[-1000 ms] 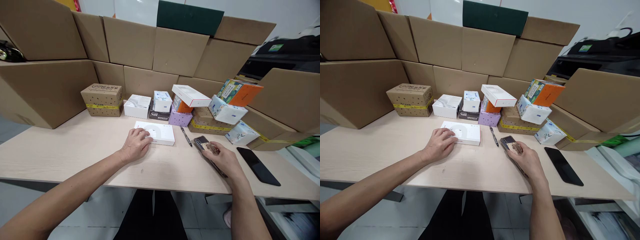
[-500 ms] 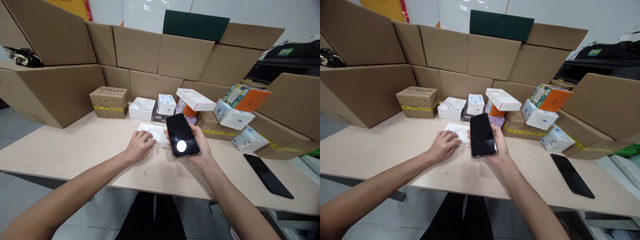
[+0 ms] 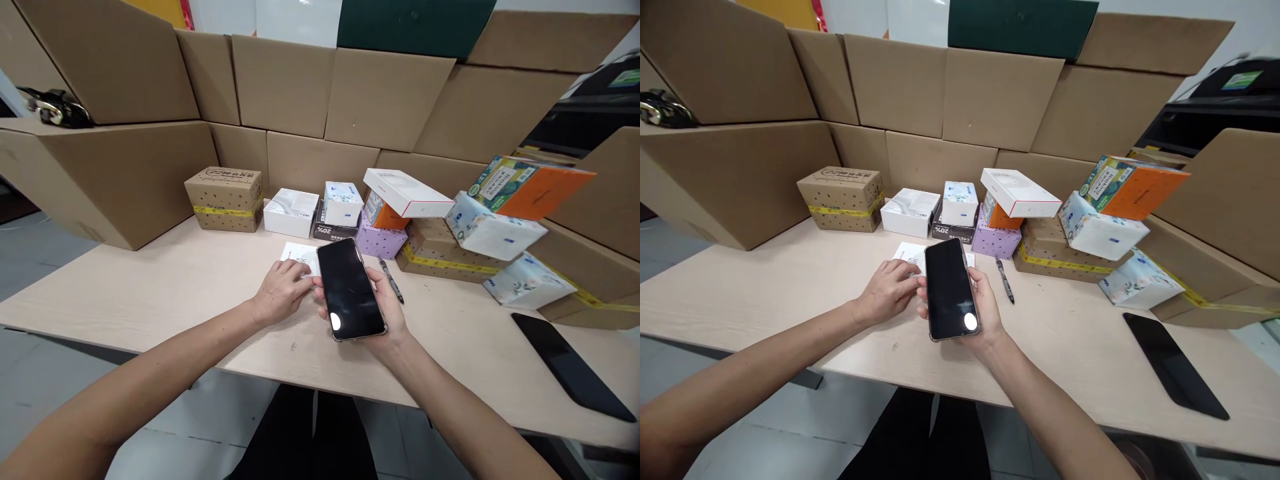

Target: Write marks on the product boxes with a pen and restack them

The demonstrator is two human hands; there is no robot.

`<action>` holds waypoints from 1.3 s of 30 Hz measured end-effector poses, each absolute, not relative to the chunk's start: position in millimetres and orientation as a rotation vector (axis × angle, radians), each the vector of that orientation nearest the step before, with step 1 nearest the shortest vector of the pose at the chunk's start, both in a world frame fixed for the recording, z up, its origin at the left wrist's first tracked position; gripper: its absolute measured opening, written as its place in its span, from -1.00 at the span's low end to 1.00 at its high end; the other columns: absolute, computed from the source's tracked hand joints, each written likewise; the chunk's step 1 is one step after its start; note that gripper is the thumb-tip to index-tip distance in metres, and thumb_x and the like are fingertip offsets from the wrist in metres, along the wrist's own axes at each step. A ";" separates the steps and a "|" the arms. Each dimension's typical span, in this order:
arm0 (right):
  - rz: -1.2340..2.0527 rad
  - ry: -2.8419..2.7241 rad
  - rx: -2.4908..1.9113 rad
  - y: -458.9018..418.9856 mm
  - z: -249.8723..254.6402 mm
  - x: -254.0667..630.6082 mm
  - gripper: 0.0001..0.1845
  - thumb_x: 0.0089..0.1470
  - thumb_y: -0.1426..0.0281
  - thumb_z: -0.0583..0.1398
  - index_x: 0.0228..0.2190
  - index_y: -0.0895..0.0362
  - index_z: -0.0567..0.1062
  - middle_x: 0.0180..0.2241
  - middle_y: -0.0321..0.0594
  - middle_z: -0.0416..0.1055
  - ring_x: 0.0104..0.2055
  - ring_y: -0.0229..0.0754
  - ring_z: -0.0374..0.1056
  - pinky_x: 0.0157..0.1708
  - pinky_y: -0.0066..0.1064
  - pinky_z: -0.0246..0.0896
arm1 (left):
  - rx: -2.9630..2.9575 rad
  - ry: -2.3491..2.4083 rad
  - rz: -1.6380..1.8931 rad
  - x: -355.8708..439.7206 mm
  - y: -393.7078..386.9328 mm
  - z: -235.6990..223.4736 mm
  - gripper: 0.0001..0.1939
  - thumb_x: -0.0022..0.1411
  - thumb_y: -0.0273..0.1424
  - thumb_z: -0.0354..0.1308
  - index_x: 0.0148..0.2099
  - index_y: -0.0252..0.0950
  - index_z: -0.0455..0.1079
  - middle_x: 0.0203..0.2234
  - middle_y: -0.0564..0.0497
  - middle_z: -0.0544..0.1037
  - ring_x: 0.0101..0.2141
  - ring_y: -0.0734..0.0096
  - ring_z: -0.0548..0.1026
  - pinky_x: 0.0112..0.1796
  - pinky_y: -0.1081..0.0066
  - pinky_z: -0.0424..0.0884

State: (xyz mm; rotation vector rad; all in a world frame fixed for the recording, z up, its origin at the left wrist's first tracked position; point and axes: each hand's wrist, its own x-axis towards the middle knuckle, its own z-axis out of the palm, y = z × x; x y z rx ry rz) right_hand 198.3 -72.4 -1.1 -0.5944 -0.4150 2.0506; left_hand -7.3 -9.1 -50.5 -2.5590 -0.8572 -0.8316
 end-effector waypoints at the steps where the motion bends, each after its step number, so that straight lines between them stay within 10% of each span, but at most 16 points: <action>1: 2.050 -0.409 -0.575 -72.0 -2.8 198.8 -0.42 0.20 0.09 -0.05 -0.02 0.21 0.47 -0.10 0.06 0.57 -0.22 0.00 0.53 -0.24 -0.11 0.44 | -2.558 -0.852 -0.835 -7.6 -9.3 -50.2 -0.81 0.34 -0.48 0.03 -0.14 -0.22 0.47 -0.16 -0.05 0.54 -0.17 0.24 0.39 -0.20 0.26 0.28; 29: 2.053 -0.581 -0.592 -70.5 -1.1 198.3 -0.28 0.20 0.04 -0.17 -0.02 0.31 0.47 -0.32 0.05 0.58 -0.39 -0.05 0.51 -0.46 -0.28 0.42 | -2.561 -0.829 -0.841 -7.7 -11.4 -48.4 -0.80 0.35 -0.47 0.01 -0.14 -0.24 0.46 -0.15 -0.08 0.53 -0.17 0.22 0.38 -0.23 0.26 0.29; 39: 2.035 -0.485 -0.549 -66.2 -5.9 197.3 -0.39 0.21 0.12 -0.10 0.01 0.27 0.45 -0.12 0.09 0.57 -0.24 -0.02 0.54 -0.29 -0.20 0.48 | -2.564 -0.828 -0.824 -7.6 -11.0 -48.4 -0.81 0.33 -0.46 0.02 -0.17 -0.25 0.47 -0.14 -0.10 0.53 -0.16 0.20 0.38 -0.22 0.24 0.30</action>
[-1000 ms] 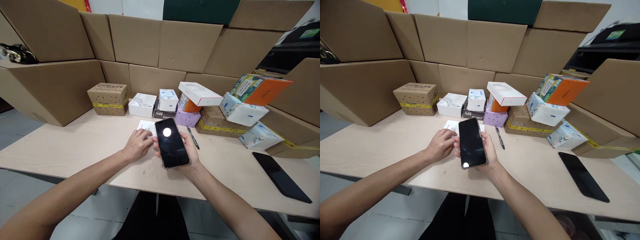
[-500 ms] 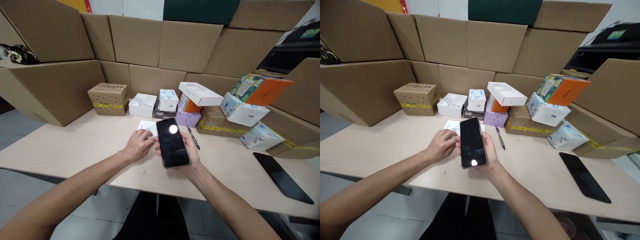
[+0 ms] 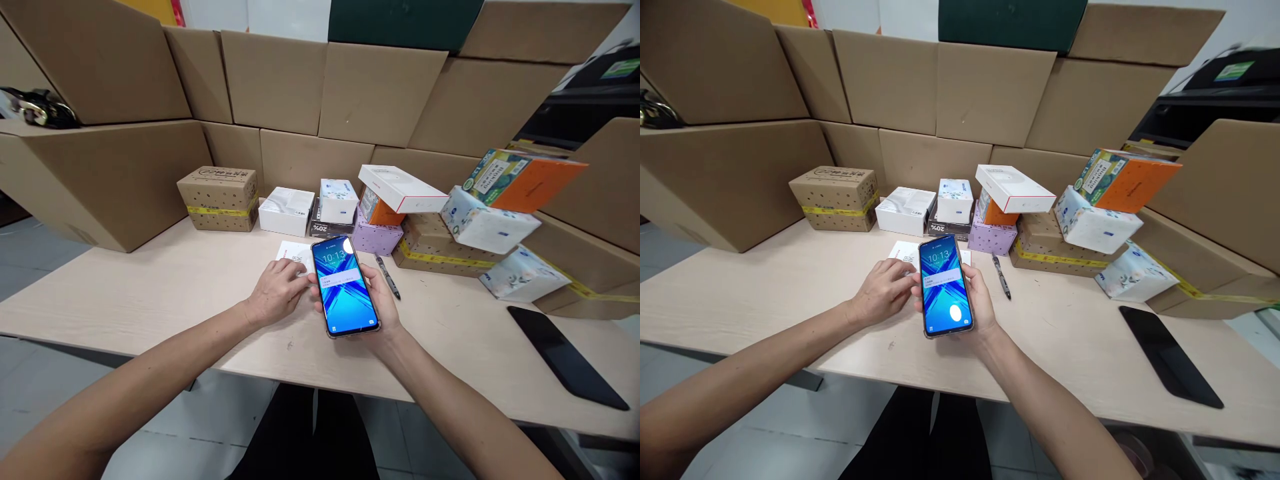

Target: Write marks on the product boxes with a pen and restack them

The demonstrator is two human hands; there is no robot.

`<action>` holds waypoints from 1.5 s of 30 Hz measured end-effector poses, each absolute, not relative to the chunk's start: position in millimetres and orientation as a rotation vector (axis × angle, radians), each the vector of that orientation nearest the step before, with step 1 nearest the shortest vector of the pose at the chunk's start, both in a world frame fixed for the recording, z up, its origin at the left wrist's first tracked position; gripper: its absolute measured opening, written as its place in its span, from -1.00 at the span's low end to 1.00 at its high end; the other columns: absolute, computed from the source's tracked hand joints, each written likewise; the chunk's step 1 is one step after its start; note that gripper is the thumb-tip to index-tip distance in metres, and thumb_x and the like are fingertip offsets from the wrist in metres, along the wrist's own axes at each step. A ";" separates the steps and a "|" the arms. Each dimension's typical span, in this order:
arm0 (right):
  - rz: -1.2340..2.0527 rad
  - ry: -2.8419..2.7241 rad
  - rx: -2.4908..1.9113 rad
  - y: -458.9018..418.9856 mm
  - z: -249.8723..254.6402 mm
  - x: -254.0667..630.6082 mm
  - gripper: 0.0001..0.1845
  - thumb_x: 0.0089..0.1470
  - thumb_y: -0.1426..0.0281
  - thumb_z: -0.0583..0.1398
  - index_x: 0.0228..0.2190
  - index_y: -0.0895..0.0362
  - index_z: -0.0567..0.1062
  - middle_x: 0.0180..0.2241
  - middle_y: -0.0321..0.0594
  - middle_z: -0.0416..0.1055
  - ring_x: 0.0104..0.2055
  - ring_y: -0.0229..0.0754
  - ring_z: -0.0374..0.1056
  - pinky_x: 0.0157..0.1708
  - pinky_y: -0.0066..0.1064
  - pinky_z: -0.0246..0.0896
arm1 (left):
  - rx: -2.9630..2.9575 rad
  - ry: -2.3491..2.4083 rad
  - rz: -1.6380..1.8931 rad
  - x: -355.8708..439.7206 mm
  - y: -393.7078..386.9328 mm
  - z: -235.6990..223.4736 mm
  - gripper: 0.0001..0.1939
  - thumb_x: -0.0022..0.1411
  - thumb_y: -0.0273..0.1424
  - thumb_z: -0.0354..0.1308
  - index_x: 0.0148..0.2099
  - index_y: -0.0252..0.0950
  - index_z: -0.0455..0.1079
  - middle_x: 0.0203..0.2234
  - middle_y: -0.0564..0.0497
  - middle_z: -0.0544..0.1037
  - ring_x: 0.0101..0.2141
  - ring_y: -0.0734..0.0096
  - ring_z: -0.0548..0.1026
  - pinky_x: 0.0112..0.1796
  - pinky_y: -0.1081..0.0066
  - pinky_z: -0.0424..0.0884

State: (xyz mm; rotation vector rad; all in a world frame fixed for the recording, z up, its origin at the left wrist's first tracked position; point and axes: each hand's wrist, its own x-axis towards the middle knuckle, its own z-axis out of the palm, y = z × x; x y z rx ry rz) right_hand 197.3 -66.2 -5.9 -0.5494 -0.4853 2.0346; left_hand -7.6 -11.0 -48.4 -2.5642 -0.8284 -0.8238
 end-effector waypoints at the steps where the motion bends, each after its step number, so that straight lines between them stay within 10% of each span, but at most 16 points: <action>1: 2.036 -0.479 -0.565 -66.3 -4.8 197.0 -0.39 0.22 0.12 -0.10 0.02 0.27 0.44 -0.13 0.09 0.58 -0.25 -0.02 0.55 -0.32 -0.20 0.48 | -2.570 -0.831 -0.820 -7.8 -10.7 -48.6 -0.81 0.33 -0.46 0.02 -0.16 -0.25 0.47 -0.13 -0.10 0.53 -0.16 0.20 0.38 -0.21 0.23 0.30; 12: 1.441 -0.912 -1.135 -71.1 14.1 253.4 -0.51 0.16 0.13 0.09 -0.01 0.18 0.46 -0.25 -0.05 0.59 -0.41 -0.08 0.50 -0.50 -0.33 0.41 | -2.705 -1.140 -0.563 -1.4 9.9 -16.7 -0.31 0.15 0.07 0.18 0.24 -0.14 0.32 0.22 -0.26 0.26 0.21 -0.22 0.17 0.12 -0.11 0.14; 20: 0.277 -1.513 -2.161 -82.1 -26.2 361.6 -0.27 0.14 0.06 0.07 0.26 0.13 0.26 0.05 0.09 0.46 0.03 0.16 0.41 0.00 -0.08 0.29 | -3.067 -1.246 0.032 70.0 37.4 0.0 0.11 -0.08 0.33 0.13 0.42 -0.02 -0.02 0.39 -0.24 0.02 0.33 -0.43 -0.07 0.21 -0.30 -0.14; 30: -0.025 -1.973 -2.308 -76.9 -61.2 407.9 -0.34 0.20 0.09 -0.04 0.21 0.15 0.31 0.04 0.13 0.45 0.13 0.21 0.32 0.04 0.00 0.20 | -3.095 -1.273 0.019 -0.8 27.5 9.5 -0.03 0.00 0.10 0.25 0.40 0.05 0.02 0.23 -0.22 0.30 0.24 -0.25 0.17 0.17 -0.26 0.00; 39: -0.255 -1.922 -2.399 -80.3 -43.0 383.4 -0.45 0.21 0.15 -0.02 0.07 0.13 0.48 0.19 0.19 0.28 0.20 0.41 0.18 0.00 0.23 0.20 | -2.645 -1.894 0.297 -132.1 45.1 33.1 -0.13 0.03 -0.15 0.25 0.38 0.17 0.06 0.40 -0.10 0.02 0.34 -0.33 -0.06 0.16 -0.28 -0.01; 45: -0.363 -2.107 -1.729 -65.7 -11.0 300.4 -0.53 0.29 0.27 -0.03 0.03 0.18 0.51 0.14 0.16 0.34 0.17 0.26 0.22 0.09 0.17 0.18 | -2.731 -1.795 -0.199 -89.6 54.9 32.3 -0.27 0.15 -0.02 0.13 0.36 0.04 0.15 0.33 -0.16 0.10 0.29 -0.18 0.08 0.18 -0.03 0.13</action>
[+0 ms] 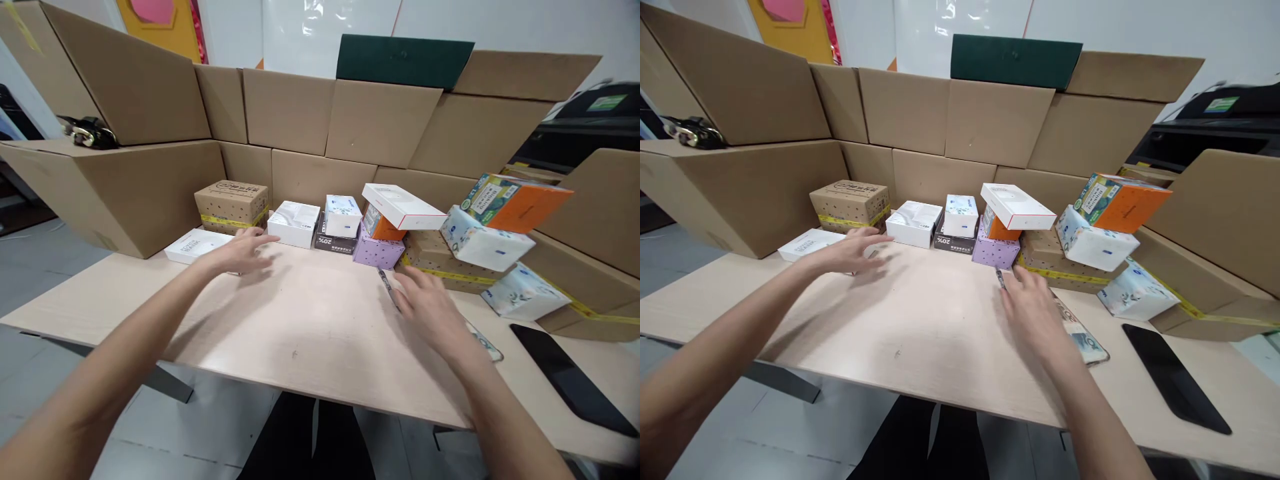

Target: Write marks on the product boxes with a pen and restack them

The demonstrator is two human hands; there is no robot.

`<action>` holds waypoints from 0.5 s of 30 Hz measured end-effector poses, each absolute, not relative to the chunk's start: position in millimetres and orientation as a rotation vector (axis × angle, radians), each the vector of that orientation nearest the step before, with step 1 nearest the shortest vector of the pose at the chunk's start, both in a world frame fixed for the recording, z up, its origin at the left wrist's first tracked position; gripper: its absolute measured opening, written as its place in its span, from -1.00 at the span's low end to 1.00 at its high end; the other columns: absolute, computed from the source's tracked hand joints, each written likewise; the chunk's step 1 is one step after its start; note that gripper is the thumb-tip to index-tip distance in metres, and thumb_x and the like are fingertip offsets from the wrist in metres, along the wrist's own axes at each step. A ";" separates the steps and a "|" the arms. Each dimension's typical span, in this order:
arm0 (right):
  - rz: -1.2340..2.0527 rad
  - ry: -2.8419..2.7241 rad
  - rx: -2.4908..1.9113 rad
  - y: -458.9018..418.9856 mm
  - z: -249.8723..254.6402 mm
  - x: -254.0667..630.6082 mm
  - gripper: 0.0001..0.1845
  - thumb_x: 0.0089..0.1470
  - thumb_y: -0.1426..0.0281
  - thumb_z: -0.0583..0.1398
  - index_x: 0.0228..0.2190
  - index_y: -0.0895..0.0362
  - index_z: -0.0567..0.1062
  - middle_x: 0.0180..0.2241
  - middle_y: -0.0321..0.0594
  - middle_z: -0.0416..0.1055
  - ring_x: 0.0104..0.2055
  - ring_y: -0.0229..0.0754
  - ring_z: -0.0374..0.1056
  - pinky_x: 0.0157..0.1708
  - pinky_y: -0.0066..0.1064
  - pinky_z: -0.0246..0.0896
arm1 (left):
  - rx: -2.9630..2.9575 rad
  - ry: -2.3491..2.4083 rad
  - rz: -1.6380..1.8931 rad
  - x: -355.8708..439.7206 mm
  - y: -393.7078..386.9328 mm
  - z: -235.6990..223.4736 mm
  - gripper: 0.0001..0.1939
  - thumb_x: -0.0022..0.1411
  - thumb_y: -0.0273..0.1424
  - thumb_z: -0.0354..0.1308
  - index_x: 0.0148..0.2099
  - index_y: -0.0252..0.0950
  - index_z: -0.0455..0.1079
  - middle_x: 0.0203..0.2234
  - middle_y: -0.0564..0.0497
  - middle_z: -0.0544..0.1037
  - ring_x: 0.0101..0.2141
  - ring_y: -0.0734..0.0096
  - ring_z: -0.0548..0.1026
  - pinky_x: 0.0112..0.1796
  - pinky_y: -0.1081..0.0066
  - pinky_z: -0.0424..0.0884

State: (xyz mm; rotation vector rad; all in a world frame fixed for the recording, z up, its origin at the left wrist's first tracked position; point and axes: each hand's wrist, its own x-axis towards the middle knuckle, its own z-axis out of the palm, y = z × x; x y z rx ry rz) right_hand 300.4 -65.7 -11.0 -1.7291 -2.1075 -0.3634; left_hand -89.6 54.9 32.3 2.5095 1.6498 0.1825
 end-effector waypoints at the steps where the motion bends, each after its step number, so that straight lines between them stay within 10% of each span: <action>1: -0.306 -2.120 -1.573 -61.6 -10.2 285.4 -0.56 0.29 0.27 0.00 0.02 0.16 0.51 0.11 0.13 0.37 0.15 0.21 0.25 0.11 0.15 0.19 | 2.505 1.645 0.312 -72.4 59.5 30.0 -0.23 0.16 0.04 0.11 0.38 0.02 0.11 0.33 -0.17 0.07 0.29 -0.20 0.08 0.18 -0.02 0.14; 10: 0.123 -2.212 -1.156 -64.9 -42.5 260.7 -0.67 0.28 0.38 0.03 -0.07 0.01 0.55 -0.14 -0.03 0.51 -0.07 0.04 0.41 -0.04 -0.03 0.32 | 2.193 2.159 0.605 22.7 128.4 5.2 0.00 -0.04 0.34 0.05 0.35 -0.07 0.17 0.41 -0.21 -0.12 0.27 -0.71 -0.12 0.15 -0.30 -0.10; 15: 0.086 -2.131 -1.202 -64.1 -40.9 276.0 -0.66 0.30 0.39 0.00 -0.05 0.04 0.53 -0.14 -0.04 0.49 -0.10 -0.03 0.43 -0.09 -0.16 0.33 | 2.178 2.220 0.583 28.0 129.5 2.4 -0.10 0.02 0.29 0.03 0.30 -0.06 0.24 0.35 -0.25 0.01 0.22 -0.66 0.01 0.06 -0.29 0.04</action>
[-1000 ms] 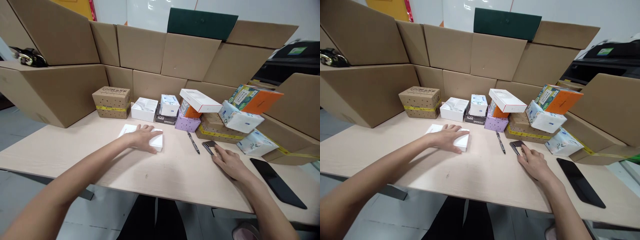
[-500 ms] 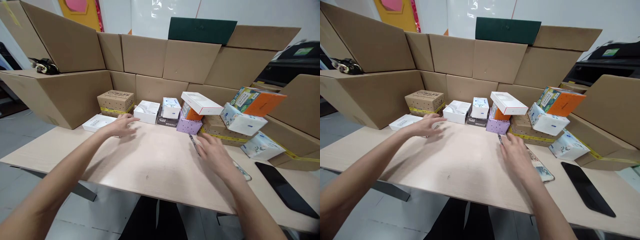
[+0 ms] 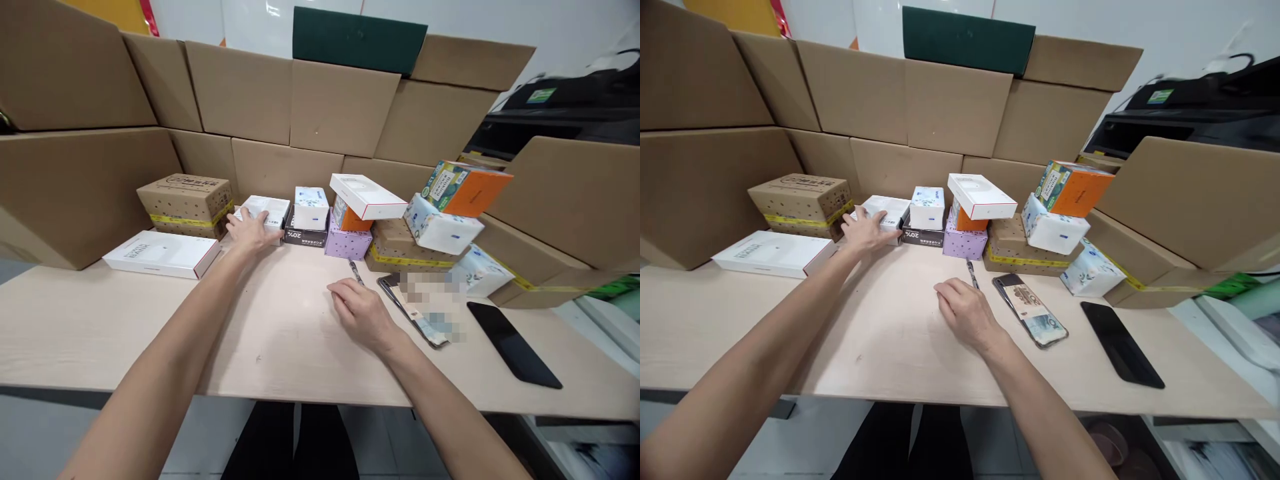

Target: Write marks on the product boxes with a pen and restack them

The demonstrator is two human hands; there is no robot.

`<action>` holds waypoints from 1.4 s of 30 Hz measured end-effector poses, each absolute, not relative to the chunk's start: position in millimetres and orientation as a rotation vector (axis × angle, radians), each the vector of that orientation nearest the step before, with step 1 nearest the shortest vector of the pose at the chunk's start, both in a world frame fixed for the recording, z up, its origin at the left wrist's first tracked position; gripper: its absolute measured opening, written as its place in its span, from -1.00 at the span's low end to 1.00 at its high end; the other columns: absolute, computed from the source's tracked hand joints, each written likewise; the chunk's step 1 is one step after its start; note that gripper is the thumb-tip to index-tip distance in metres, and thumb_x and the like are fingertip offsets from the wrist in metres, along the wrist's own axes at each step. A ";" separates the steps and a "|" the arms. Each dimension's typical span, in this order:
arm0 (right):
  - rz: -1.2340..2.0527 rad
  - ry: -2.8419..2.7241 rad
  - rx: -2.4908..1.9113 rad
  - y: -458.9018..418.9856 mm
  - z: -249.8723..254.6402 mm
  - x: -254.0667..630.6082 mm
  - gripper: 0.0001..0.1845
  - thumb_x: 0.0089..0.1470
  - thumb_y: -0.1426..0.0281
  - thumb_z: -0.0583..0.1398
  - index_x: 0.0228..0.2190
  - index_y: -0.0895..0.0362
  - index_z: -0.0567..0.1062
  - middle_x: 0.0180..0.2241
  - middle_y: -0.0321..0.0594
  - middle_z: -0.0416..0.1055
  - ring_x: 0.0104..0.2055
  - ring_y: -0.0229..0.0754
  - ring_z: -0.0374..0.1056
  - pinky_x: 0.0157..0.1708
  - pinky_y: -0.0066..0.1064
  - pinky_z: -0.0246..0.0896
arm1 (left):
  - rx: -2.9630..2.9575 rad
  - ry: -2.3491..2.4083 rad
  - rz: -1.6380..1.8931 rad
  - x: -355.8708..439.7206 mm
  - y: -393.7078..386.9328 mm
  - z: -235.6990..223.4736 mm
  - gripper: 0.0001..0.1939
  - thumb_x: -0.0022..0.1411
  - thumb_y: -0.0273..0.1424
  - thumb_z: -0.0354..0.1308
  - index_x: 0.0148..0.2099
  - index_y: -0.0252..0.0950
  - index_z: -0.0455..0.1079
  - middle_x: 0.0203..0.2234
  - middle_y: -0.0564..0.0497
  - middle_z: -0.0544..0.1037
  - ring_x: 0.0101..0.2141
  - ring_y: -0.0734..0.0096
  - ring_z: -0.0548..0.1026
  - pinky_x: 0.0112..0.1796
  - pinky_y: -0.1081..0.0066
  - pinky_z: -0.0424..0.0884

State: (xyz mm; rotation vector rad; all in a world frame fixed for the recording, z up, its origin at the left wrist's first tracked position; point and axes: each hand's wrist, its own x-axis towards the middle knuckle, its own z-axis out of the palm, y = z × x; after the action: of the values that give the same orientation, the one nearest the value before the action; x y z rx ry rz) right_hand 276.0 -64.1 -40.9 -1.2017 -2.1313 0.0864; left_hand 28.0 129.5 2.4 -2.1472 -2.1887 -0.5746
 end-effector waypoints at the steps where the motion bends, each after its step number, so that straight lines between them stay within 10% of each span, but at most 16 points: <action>1: 0.087 -2.112 -1.209 -63.4 -40.2 276.4 -0.66 0.31 0.39 0.00 -0.06 0.04 0.52 -0.14 -0.05 0.49 -0.11 -0.04 0.43 -0.10 -0.18 0.33 | -2.146 -2.178 -0.555 27.0 123.8 4.1 -0.11 0.02 0.29 0.02 0.29 -0.06 0.25 0.32 -0.27 0.05 0.20 -0.64 0.05 0.04 -0.28 0.08; 17: 0.544 -1.993 -1.326 -56.9 -35.0 245.1 -0.59 0.30 0.21 -0.01 -0.51 0.10 0.40 -0.48 -0.26 0.39 -0.41 -0.20 0.28 -0.36 -0.36 0.11 | -2.303 -2.154 -0.348 -44.8 -61.8 47.1 -0.03 0.18 0.30 -0.24 0.43 -0.21 -0.04 0.17 -0.39 0.31 -0.12 -0.20 0.52 -0.19 0.03 0.42; 22: 0.817 -1.907 -1.389 -37.8 -23.2 210.9 -0.37 0.28 -0.07 -0.13 -0.44 0.11 0.45 -0.38 -0.17 0.50 -0.36 -0.13 0.37 -0.28 -0.31 0.21 | -2.449 -2.444 -0.306 -72.7 0.6 42.4 -0.07 0.19 0.30 -0.35 -0.18 -0.39 0.55 -0.28 -0.35 0.61 -0.18 -0.22 0.55 -0.20 0.11 0.42; 30: 0.876 -1.681 -1.249 -37.0 -23.6 205.4 -0.42 0.28 0.05 -0.01 0.18 0.07 0.36 0.23 -0.11 0.32 0.25 0.01 0.23 0.24 -0.12 0.04 | -2.749 -2.365 -0.682 -34.8 17.2 15.5 -0.22 0.22 0.22 -0.20 -0.18 -0.37 0.54 -0.10 -0.28 0.61 -0.01 -0.14 0.51 -0.01 0.15 0.39; 35: 0.869 -1.433 -0.958 -31.7 -20.6 237.4 -0.39 0.19 0.21 0.15 0.24 -0.01 0.23 0.28 -0.21 0.25 0.29 -0.04 0.17 0.25 -0.15 0.08 | -3.094 -1.700 -1.617 8.3 7.4 -8.1 -0.29 0.31 0.07 -0.03 0.33 -0.27 0.16 0.24 -0.17 0.36 0.20 0.02 0.34 0.17 0.13 0.27; 42: 1.015 -1.177 -0.901 -11.2 -40.4 247.3 -0.38 -0.03 0.42 0.28 0.09 -0.01 0.31 0.16 -0.20 0.38 0.17 -0.03 0.31 0.18 -0.10 0.21 | -3.123 -1.528 -2.198 16.1 11.4 -31.1 -0.13 0.21 -0.08 0.23 0.41 -0.20 -0.08 0.28 -0.28 0.23 0.01 0.10 0.48 -0.03 0.11 0.45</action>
State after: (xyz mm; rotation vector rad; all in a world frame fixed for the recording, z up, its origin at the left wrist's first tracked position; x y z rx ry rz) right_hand 247.3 -11.2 -40.4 -0.9012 -1.1767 1.0152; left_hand 16.1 11.4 -31.1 -3.1229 -1.5283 -2.1984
